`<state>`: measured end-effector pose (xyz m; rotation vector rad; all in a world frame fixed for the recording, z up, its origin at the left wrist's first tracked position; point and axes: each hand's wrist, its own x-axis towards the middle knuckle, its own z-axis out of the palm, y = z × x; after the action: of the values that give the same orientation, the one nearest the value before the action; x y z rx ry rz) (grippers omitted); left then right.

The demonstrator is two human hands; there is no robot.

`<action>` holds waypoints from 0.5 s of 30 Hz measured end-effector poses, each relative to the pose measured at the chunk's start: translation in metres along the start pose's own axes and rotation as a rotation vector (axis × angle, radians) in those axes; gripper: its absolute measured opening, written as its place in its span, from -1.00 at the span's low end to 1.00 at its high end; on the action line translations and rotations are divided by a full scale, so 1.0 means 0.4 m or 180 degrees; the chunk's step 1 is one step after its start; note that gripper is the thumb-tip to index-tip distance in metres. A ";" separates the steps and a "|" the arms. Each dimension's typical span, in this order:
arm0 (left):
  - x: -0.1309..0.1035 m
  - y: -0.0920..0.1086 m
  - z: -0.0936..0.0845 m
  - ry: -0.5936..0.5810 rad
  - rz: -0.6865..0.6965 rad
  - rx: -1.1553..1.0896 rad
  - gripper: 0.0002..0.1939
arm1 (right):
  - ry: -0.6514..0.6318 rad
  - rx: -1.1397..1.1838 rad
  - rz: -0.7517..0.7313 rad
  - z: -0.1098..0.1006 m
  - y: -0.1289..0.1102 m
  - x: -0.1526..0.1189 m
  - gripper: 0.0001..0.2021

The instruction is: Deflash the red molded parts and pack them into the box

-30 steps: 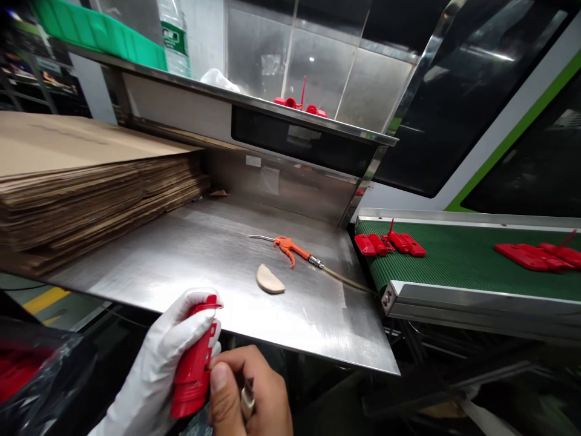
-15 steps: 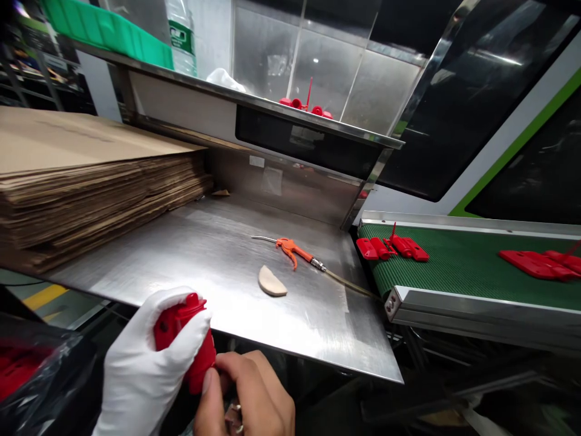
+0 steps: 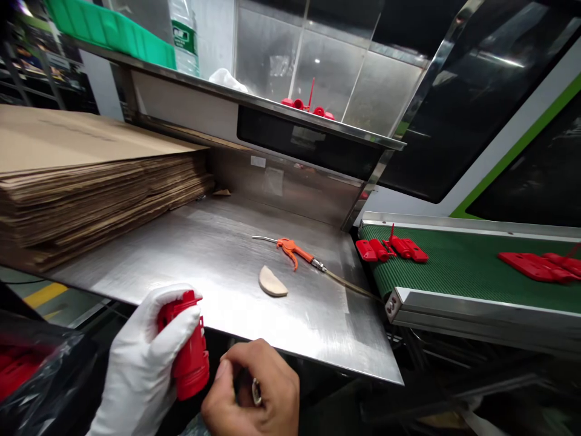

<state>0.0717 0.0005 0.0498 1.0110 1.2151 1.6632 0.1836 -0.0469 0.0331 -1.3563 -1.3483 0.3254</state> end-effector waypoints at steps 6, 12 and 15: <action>0.015 0.022 -0.004 -0.0222 -0.0789 -0.0682 -0.76 | -0.0567 -0.0287 0.0640 -0.015 0.073 0.015 -0.81; 0.012 -0.022 -0.030 0.0082 -0.0925 -0.0800 -0.63 | -0.1229 -0.0186 -0.0638 -0.046 0.100 -0.009 -0.63; 0.007 -0.046 -0.037 0.0183 -0.0873 -0.0710 -0.62 | -0.1189 -0.0244 -0.0614 -0.068 0.094 -0.010 -0.64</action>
<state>0.0598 0.0024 0.0291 0.6337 1.1203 1.5768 0.2233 -0.0527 0.0095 -1.2547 -1.8039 0.4131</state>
